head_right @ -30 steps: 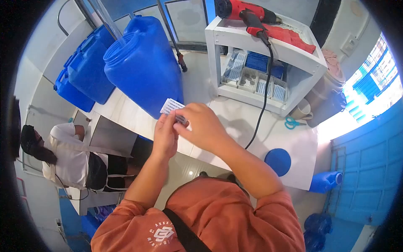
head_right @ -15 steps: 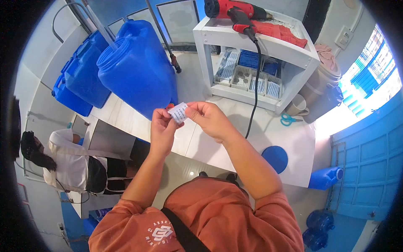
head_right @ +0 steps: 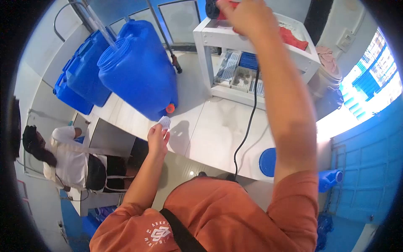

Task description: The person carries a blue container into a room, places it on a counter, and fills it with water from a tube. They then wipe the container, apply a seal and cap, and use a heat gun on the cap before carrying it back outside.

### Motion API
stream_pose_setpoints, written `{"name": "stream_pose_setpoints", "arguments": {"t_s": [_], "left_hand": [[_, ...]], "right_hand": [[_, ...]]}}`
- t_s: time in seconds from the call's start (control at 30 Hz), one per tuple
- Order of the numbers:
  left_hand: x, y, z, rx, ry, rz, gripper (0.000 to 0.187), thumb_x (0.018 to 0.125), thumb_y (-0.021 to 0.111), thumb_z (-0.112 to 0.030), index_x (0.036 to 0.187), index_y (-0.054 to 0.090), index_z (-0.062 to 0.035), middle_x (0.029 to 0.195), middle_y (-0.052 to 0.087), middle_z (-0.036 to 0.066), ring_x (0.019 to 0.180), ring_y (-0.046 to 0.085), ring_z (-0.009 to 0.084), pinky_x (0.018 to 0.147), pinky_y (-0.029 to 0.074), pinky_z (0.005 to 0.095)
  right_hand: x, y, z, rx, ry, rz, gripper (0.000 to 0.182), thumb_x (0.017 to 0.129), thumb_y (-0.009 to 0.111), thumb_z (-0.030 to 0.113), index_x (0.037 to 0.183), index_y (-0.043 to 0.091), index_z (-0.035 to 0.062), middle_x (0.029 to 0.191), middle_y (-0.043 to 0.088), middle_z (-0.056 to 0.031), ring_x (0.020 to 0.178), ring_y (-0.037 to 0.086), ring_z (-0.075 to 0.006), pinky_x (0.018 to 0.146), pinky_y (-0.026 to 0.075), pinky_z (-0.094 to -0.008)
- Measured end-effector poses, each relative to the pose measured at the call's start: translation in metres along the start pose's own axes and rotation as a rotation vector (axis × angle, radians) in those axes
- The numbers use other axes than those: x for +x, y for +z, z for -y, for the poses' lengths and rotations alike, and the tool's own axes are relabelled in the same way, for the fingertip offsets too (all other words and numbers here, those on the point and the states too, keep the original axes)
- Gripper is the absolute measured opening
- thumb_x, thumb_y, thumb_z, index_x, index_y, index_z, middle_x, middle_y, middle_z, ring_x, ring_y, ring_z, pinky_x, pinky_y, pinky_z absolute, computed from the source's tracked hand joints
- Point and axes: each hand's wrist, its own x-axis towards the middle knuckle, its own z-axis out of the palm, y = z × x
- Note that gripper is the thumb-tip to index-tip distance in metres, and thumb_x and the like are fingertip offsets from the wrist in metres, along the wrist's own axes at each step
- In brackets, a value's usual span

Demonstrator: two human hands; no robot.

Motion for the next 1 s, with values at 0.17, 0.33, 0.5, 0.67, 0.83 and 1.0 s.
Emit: {"name": "stream_pose_setpoints", "arguments": {"t_s": [0.17,0.33,0.5,0.67,0.83,1.0], "left_hand": [[0.026,0.025,0.017,-0.098,-0.007,-0.157,0.023,0.087,0.064,-0.021,0.102,0.05,-0.0098,0.087,0.053,0.001,0.077,0.051,0.0088,0.07,0.047,0.0257],[0.043,0.042,0.016,-0.234,-0.021,-0.188,0.024,0.087,0.064,-0.021,0.101,0.048,-0.0119,0.085,0.051,0.001,0.074,0.049,0.009,0.069,0.047,0.0306],[0.058,0.046,0.014,-0.329,-0.245,-0.1,0.023,0.086,0.066,-0.022,0.098,0.049,-0.0134,0.081,0.049,0.0,0.07,0.046,0.0096,0.069,0.045,0.0325],[0.065,0.06,0.035,0.05,0.106,-0.237,0.02,0.087,0.064,-0.015,0.099,0.051,-0.0073,0.086,0.055,0.002,0.078,0.054,0.0156,0.073,0.047,0.0343],[0.08,0.059,0.058,0.508,0.511,-0.27,0.028,0.085,0.065,-0.008,0.106,0.048,0.0027,0.102,0.059,0.012,0.091,0.061,0.0231,0.082,0.048,0.0347],[0.06,0.061,0.065,0.323,0.722,-0.181,0.057,0.083,0.063,0.0,0.129,0.031,0.0075,0.124,0.052,0.028,0.115,0.057,0.0307,0.099,0.043,0.0355]], "right_hand": [[0.053,0.035,-0.042,0.099,0.219,0.579,0.044,0.089,0.067,0.043,0.103,0.064,0.0015,0.073,0.064,-0.0084,0.064,0.065,-0.0232,0.065,0.056,-0.0384],[0.057,0.032,-0.066,0.426,0.271,0.597,0.069,0.085,0.068,0.054,0.122,0.056,-0.0035,0.102,0.062,-0.0121,0.088,0.058,-0.0154,0.076,0.05,-0.0307],[0.015,-0.012,-0.058,1.255,0.324,0.396,0.035,0.088,0.071,0.035,0.098,0.063,0.0019,0.078,0.064,-0.007,0.063,0.062,-0.0136,0.046,0.051,-0.0255],[-0.045,-0.051,-0.092,1.698,-0.213,0.582,0.088,0.078,0.079,0.042,0.139,0.038,-0.0061,0.117,0.059,-0.0162,0.089,0.057,-0.0155,0.077,0.05,-0.0241],[-0.131,-0.077,-0.069,1.061,-0.051,0.476,0.079,0.062,0.072,0.024,0.13,0.044,-0.0047,0.105,0.063,-0.018,0.079,0.062,-0.0188,0.073,0.051,-0.0286],[-0.192,-0.04,-0.083,0.825,-0.052,0.575,0.019,0.078,0.065,-0.001,0.097,0.066,-0.0003,0.074,0.057,0.0014,0.064,0.051,-0.0068,0.058,0.041,-0.0214]]}}
